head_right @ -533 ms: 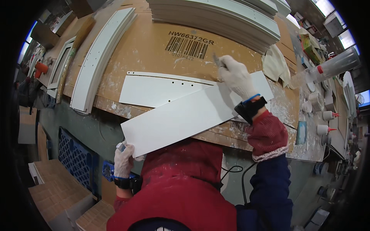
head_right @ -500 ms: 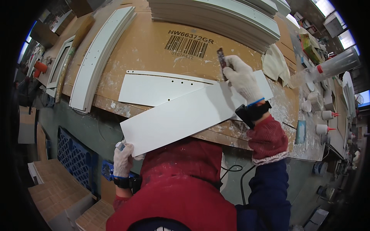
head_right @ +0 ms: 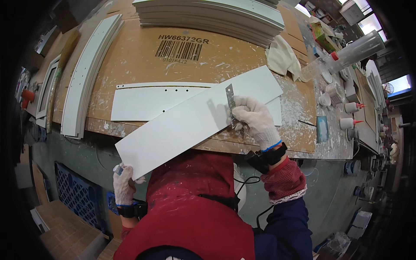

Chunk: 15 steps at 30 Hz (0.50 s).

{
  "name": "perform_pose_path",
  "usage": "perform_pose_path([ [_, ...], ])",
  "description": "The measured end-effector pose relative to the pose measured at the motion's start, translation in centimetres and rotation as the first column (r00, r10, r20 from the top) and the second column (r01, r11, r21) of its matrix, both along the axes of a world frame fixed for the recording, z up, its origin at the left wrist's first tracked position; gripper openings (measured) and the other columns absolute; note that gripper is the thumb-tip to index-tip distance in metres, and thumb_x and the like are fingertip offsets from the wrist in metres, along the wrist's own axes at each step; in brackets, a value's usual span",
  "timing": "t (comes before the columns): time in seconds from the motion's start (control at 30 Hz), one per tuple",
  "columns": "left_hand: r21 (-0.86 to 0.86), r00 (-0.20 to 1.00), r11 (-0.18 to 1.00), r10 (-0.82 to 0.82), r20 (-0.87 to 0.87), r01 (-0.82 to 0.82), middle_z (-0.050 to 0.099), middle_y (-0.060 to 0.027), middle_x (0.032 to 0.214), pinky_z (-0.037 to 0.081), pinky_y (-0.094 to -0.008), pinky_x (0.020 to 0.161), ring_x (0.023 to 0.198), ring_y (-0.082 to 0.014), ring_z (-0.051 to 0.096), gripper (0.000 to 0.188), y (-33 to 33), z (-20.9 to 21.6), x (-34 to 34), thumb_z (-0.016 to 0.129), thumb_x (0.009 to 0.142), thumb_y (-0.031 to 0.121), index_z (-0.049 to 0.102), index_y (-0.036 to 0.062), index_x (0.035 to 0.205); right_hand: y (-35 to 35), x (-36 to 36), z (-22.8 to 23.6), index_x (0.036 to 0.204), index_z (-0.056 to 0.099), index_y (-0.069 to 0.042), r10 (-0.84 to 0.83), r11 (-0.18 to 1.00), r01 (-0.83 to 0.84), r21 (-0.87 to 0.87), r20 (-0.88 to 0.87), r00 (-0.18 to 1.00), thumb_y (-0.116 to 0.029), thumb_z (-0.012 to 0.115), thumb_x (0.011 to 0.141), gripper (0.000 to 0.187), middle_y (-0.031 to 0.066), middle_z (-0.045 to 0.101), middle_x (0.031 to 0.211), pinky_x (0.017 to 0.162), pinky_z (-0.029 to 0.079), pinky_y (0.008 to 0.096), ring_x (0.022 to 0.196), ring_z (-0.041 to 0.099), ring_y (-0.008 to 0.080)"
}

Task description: The person wipes white rectangular panels with a cloth and a small blue tool on a workbench. They handle the panels one at a time, flipping them over and cleaning both sides before placing them back on the table.

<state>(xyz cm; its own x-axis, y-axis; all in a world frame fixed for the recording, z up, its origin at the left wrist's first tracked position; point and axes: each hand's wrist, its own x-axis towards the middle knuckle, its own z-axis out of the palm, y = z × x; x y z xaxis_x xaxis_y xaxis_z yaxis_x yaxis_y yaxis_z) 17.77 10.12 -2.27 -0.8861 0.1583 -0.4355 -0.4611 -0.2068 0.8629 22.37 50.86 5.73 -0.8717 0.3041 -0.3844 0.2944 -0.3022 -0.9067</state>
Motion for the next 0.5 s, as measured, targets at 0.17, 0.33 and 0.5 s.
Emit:
perform_pose_path([
  [0.17,-0.039,1.000,0.999,0.005,0.000,-0.005,0.065,-0.0138,0.081,0.054,-0.0274,0.047,0.056,-0.0181,0.064,0.027,0.5,0.8,0.1,0.057,0.091,0.018,0.055,-0.0063,0.103,-0.8,-0.2,-0.1,0.105,0.059,0.005,-0.053,0.993,0.046,0.108,0.062,0.997,-0.005,0.058,0.086,0.022,0.0061,0.065,0.077,0.050,0.044,0.0184,0.061,0.058,0.0088],
  [0.33,-0.028,1.000,0.999,-0.028,0.010,0.028,0.065,-0.0143,0.082,0.055,-0.0279,0.047,0.057,-0.0184,0.064,0.027,0.4,1.0,0.0,0.057,0.091,0.017,0.055,-0.0067,0.103,-1.1,-0.5,-0.5,0.097,0.060,0.003,-0.055,0.990,0.042,0.131,0.095,0.994,-0.007,0.057,0.085,0.015,0.0035,0.062,0.072,0.048,0.040,0.0188,0.057,0.053,0.0065],
  [0.5,-0.008,0.998,0.999,-0.046,0.037,0.046,0.065,-0.0147,0.082,0.055,-0.0280,0.046,0.058,-0.0190,0.065,0.026,0.8,1.8,-0.2,0.057,0.091,0.017,0.055,-0.0063,0.102,-0.7,-0.5,-1.3,0.093,0.060,0.001,-0.047,0.973,0.009,0.229,0.161,0.986,-0.009,0.057,0.085,0.013,0.0017,0.060,0.071,0.052,0.044,0.0213,0.058,0.053,0.0065],
])
